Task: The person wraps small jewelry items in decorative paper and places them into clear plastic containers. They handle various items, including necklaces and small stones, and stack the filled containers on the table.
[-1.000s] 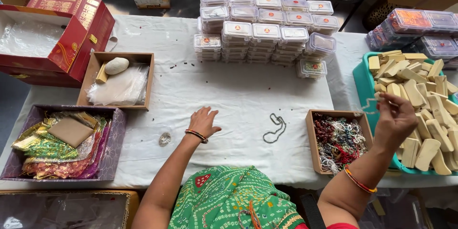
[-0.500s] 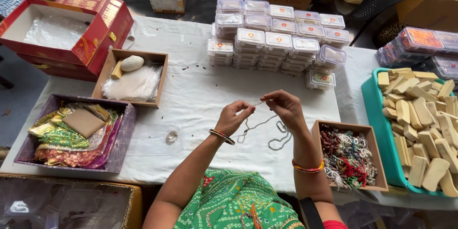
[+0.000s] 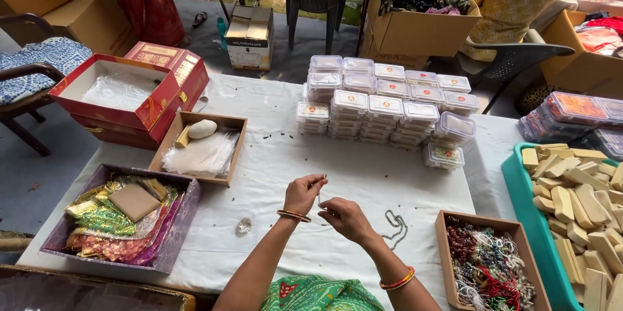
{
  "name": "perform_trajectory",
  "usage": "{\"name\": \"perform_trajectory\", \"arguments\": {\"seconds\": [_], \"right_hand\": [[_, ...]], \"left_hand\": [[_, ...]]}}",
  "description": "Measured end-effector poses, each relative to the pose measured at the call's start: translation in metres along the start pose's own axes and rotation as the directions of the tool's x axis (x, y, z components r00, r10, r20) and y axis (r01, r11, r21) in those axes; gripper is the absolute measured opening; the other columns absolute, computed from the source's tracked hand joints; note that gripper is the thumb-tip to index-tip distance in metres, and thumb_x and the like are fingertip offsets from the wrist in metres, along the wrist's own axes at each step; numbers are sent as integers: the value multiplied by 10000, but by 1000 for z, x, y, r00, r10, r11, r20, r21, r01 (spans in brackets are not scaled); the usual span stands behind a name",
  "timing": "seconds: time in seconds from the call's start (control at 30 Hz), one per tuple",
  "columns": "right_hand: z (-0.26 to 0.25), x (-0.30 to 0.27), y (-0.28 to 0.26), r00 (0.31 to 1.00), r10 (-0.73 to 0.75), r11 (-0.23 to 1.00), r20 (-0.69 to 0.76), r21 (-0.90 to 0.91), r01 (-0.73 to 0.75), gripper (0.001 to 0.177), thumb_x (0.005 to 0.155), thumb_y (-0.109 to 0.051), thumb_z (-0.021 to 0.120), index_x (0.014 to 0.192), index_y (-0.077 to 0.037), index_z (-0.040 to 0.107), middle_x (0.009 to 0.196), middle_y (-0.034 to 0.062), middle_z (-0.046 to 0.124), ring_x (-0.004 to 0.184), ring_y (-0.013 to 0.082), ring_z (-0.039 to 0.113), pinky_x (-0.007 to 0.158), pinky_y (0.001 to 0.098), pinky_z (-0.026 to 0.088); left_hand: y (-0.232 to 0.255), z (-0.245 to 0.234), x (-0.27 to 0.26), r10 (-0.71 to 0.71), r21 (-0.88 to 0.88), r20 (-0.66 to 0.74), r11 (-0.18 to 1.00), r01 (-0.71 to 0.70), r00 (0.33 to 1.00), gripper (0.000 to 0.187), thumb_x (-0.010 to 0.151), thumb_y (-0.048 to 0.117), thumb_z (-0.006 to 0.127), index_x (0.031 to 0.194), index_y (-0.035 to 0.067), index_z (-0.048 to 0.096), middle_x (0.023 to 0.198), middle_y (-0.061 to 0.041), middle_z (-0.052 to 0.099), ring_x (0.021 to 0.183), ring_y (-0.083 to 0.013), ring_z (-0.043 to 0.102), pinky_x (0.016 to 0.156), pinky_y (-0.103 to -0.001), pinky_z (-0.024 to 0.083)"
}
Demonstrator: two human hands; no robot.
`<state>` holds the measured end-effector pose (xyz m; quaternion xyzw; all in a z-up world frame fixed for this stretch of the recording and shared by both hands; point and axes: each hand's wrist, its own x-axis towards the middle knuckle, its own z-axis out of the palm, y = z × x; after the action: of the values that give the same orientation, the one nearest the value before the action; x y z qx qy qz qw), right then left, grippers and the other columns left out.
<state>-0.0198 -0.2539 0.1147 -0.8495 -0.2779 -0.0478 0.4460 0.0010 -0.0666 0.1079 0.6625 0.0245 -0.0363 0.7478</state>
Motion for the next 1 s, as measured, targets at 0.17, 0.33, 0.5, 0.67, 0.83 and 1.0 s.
{"name": "perform_trajectory", "arguments": {"seconds": [0.17,0.33,0.5,0.67,0.83,1.0], "right_hand": [[-30,13,7,996,-94,992,1,83,94,151,873,-153,802,980,-52,769,800,46,696,665,112,619,582,278,503],[-1,3,75,959,282,718,-26,668,-194,145,949,-121,725,1024,-4,765,798,30,730,666,78,596,561,236,486],[41,-20,61,920,384,665,81,666,-337,255,1008,-229,635,1042,-20,778,717,21,699,568,68,553,498,227,454],[25,-21,29,919,360,788,164,473,-393,237,1000,-232,651,1077,-46,777,682,-1,649,574,44,515,507,215,424],[-3,-9,55,976,219,842,-2,506,-188,151,923,-159,779,954,-12,763,750,-4,729,628,36,580,529,202,451],[22,-18,78,930,366,530,18,818,-225,179,958,-193,747,960,-15,740,733,8,678,579,58,528,511,217,414]], "left_hand": [[14,5,-19,-89,507,129,862,12,988,314,957,325,657,1125,94,788,994,-27,808,762,-45,668,707,-224,548],[-18,7,-14,-71,-19,296,997,80,952,302,1016,308,637,1128,60,768,934,-45,769,723,-43,577,631,-204,459],[-16,15,-11,-55,-207,198,973,97,979,285,1008,255,666,1178,50,767,985,-40,787,700,-52,572,630,-229,476],[-16,10,-19,102,200,-41,975,-92,994,288,970,288,654,1153,102,777,978,22,806,698,-58,635,651,-286,576],[-16,12,-29,6,539,99,841,-59,995,287,995,332,633,1079,117,804,921,-7,804,719,-64,670,665,-282,556],[-43,9,-17,-167,21,244,986,167,955,279,1021,305,648,1108,77,782,934,-12,792,708,-47,602,608,-225,465]]}}
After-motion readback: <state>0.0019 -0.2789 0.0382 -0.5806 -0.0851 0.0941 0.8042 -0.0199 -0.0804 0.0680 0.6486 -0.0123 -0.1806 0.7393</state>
